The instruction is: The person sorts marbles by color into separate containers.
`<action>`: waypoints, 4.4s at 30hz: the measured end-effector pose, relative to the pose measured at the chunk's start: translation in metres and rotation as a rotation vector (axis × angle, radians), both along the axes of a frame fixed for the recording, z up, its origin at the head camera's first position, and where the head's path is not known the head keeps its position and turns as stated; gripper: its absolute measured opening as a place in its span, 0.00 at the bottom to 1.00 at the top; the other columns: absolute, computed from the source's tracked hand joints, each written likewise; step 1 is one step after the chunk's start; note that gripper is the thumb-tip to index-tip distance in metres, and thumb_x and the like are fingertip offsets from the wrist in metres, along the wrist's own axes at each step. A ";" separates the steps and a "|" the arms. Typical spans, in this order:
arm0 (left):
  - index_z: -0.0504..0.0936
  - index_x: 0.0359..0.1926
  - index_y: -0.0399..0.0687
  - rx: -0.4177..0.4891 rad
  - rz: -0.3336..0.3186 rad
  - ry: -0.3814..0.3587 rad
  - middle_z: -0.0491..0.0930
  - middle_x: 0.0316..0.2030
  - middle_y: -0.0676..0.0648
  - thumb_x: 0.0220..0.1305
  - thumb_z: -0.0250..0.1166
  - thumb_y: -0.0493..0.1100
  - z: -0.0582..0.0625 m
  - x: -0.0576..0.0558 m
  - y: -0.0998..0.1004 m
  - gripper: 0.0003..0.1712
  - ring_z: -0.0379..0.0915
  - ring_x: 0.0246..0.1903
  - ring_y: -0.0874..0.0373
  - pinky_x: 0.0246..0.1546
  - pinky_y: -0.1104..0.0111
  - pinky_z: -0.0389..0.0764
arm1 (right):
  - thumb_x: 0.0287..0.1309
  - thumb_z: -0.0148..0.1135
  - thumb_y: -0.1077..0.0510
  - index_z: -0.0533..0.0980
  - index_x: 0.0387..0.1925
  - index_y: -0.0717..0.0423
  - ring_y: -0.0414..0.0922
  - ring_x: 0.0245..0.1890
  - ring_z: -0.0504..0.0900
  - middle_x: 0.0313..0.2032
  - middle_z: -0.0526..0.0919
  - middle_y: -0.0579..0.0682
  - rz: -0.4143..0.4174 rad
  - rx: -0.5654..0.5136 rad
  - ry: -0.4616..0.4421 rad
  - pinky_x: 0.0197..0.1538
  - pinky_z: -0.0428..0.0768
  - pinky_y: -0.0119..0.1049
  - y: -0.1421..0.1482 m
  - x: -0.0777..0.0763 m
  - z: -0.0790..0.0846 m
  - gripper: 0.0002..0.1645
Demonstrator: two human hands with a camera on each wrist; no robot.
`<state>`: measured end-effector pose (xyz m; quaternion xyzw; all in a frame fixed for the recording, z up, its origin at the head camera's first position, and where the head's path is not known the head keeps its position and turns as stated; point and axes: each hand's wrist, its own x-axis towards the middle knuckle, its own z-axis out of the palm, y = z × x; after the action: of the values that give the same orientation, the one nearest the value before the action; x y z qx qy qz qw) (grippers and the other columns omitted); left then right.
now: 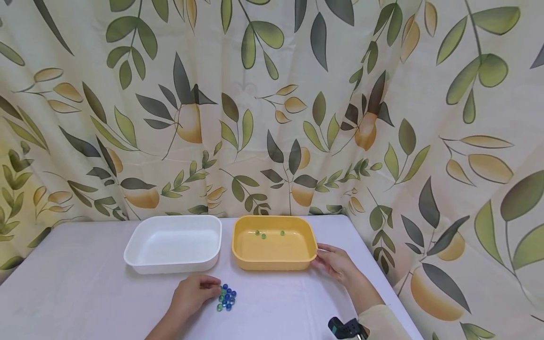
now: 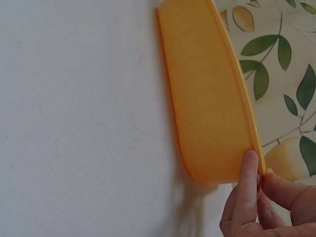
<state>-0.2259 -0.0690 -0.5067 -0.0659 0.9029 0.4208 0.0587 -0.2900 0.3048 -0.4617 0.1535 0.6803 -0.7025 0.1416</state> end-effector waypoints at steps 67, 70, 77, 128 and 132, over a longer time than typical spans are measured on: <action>0.87 0.41 0.46 0.289 -0.078 -0.028 0.87 0.34 0.50 0.57 0.72 0.45 -0.011 -0.003 -0.019 0.12 0.84 0.34 0.60 0.38 0.67 0.86 | 0.68 0.58 0.63 0.52 0.73 0.69 0.42 0.41 0.86 0.52 0.78 0.57 -0.015 -0.016 -0.017 0.54 0.83 0.36 -0.001 0.002 0.002 0.39; 0.87 0.41 0.46 0.297 -0.078 -0.024 0.88 0.34 0.50 0.57 0.72 0.45 -0.011 -0.003 -0.019 0.12 0.84 0.34 0.60 0.39 0.67 0.86 | 0.68 0.58 0.63 0.52 0.73 0.69 0.42 0.40 0.86 0.50 0.79 0.55 -0.015 -0.016 -0.017 0.53 0.83 0.36 0.000 0.002 0.002 0.39; 0.87 0.41 0.45 0.320 -0.069 -0.041 0.87 0.34 0.50 0.57 0.72 0.44 -0.013 -0.004 -0.019 0.12 0.84 0.33 0.61 0.39 0.68 0.86 | 0.68 0.58 0.63 0.52 0.73 0.70 0.42 0.40 0.85 0.49 0.79 0.55 -0.012 -0.010 -0.015 0.53 0.83 0.36 0.000 0.001 0.001 0.39; 0.85 0.46 0.42 0.425 -0.036 -0.171 0.87 0.35 0.49 0.58 0.71 0.43 -0.006 -0.010 -0.022 0.16 0.84 0.33 0.59 0.37 0.66 0.87 | 0.69 0.55 0.65 0.51 0.72 0.71 0.41 0.38 0.85 0.44 0.81 0.53 0.010 -0.032 -0.006 0.50 0.85 0.36 0.001 0.000 0.003 0.37; 0.84 0.49 0.40 0.446 -0.038 -0.146 0.87 0.35 0.47 0.59 0.69 0.42 -0.003 -0.010 -0.021 0.17 0.84 0.33 0.57 0.36 0.65 0.87 | 0.69 0.55 0.64 0.52 0.72 0.71 0.41 0.39 0.86 0.44 0.81 0.53 0.011 -0.029 -0.004 0.50 0.85 0.35 0.001 0.001 0.003 0.37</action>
<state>-0.2354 -0.0899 -0.5100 -0.0644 0.7821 0.6027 0.1447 -0.2893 0.3058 -0.4591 0.1490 0.6705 -0.7113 0.1492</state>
